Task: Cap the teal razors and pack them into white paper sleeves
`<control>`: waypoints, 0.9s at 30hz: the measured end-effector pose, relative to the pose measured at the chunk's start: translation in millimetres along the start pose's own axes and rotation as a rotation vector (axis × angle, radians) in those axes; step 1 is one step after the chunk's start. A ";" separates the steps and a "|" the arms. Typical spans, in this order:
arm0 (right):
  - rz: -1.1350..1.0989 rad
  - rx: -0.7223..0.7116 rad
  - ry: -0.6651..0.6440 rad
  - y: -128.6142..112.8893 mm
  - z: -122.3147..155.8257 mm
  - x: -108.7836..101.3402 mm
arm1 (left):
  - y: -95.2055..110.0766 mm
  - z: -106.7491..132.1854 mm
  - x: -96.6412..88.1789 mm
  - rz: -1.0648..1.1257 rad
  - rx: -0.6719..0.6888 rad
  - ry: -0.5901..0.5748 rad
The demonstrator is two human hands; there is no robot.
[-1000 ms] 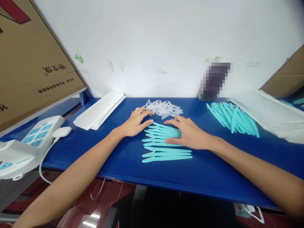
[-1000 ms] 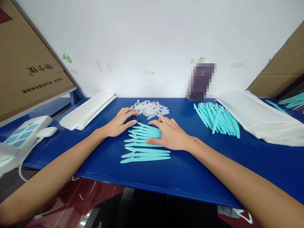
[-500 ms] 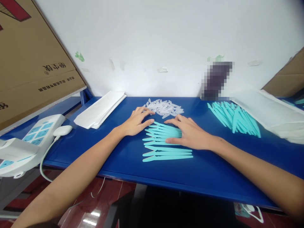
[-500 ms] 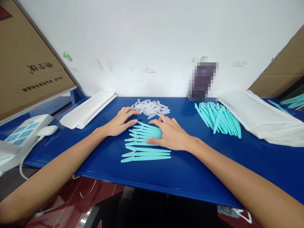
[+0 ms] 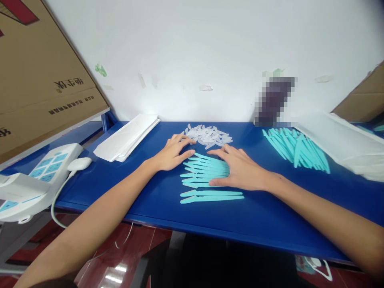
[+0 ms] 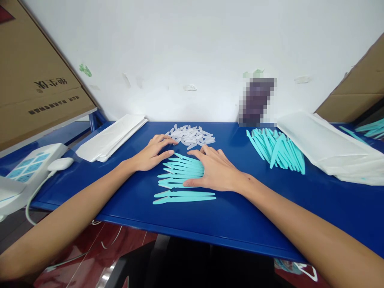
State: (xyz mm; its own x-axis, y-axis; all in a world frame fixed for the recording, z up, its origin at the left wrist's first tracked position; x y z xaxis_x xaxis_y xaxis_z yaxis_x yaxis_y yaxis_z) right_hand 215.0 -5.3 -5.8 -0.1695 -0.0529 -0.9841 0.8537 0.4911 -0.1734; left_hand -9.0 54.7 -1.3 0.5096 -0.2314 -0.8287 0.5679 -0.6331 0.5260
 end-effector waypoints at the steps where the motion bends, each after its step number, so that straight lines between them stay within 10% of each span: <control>1: -0.005 -0.001 -0.002 -0.3 0.4 -0.5 | 0.0 0.0 -0.1 0.002 -0.002 0.000; 10: 0.010 -0.006 -0.019 -4.7 8.7 -5.2 | 2.8 0.5 -1.2 -0.013 0.018 -0.007; 18: -0.133 -0.009 0.261 12.5 6.2 -19.3 | 4.6 -0.1 2.7 -0.011 0.053 -0.060; 27: 0.082 0.068 0.117 20.8 -6.9 -20.6 | -8.6 -6.2 -2.5 -0.131 -0.009 -0.061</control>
State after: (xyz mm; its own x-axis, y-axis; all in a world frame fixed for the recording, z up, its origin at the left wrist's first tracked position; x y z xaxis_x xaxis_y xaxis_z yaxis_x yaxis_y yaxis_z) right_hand 232.9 12.0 11.1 -0.1504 0.0885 -0.9847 0.8978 0.4293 -0.0986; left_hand -11.1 65.3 -2.6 0.3910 -0.1918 -0.9002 0.6325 -0.6545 0.4142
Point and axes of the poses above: each hand's wrist, its own z-axis away from the middle knuckle, its own x-axis out of the palm, y = z × x, the point moved 4 cm from there along -z, towards the middle knuckle, and after that the axes turned 12 degrees about z, right-handed, at the moved point
